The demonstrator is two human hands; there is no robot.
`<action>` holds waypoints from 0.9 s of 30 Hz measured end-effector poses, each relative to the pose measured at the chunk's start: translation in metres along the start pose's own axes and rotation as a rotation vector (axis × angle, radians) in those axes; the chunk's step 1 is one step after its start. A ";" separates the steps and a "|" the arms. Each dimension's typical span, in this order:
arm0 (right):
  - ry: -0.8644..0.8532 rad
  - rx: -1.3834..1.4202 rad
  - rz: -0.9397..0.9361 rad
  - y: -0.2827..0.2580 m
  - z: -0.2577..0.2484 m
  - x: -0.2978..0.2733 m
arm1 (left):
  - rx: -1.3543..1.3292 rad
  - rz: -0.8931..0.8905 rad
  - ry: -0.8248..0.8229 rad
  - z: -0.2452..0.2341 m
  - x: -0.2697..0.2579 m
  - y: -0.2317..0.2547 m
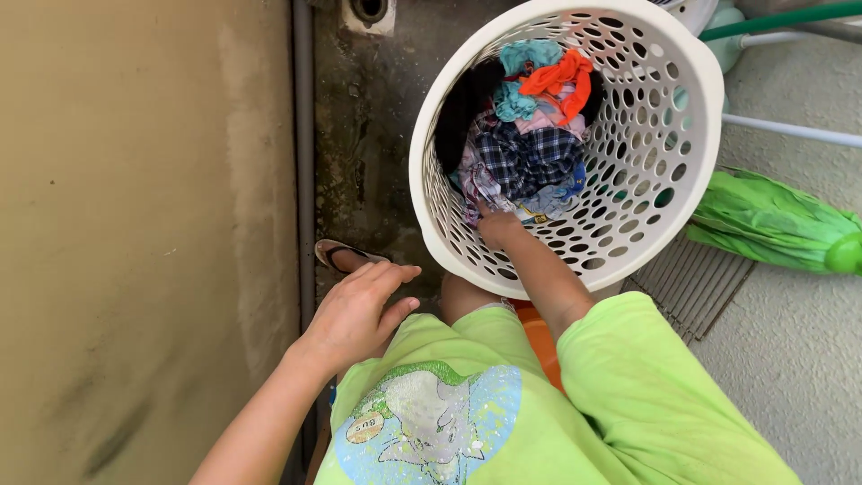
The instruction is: Hanging wet clothes onto a laundry line on an outdoor balcony using clothespins.
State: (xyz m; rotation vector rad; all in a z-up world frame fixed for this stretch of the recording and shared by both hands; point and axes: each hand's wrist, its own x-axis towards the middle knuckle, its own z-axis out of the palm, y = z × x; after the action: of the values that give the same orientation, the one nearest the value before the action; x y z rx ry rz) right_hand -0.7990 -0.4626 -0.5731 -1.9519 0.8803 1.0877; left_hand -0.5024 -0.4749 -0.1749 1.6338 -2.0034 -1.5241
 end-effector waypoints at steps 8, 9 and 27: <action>0.381 0.671 0.001 0.030 -0.077 -0.083 | 0.011 -0.033 0.081 0.000 -0.017 0.004; 0.389 0.656 0.007 0.032 -0.096 -0.107 | 0.006 -0.023 0.093 0.002 -0.018 0.004; 0.221 0.961 -1.096 -0.086 -0.346 -0.428 | 0.034 0.251 0.650 -0.029 -0.048 0.050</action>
State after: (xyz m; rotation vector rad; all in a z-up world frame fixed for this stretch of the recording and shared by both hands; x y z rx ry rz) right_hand -0.7682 -0.6174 -0.0387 -1.3324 0.2078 -0.2035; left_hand -0.4972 -0.4594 -0.1017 1.5444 -1.7736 -0.7413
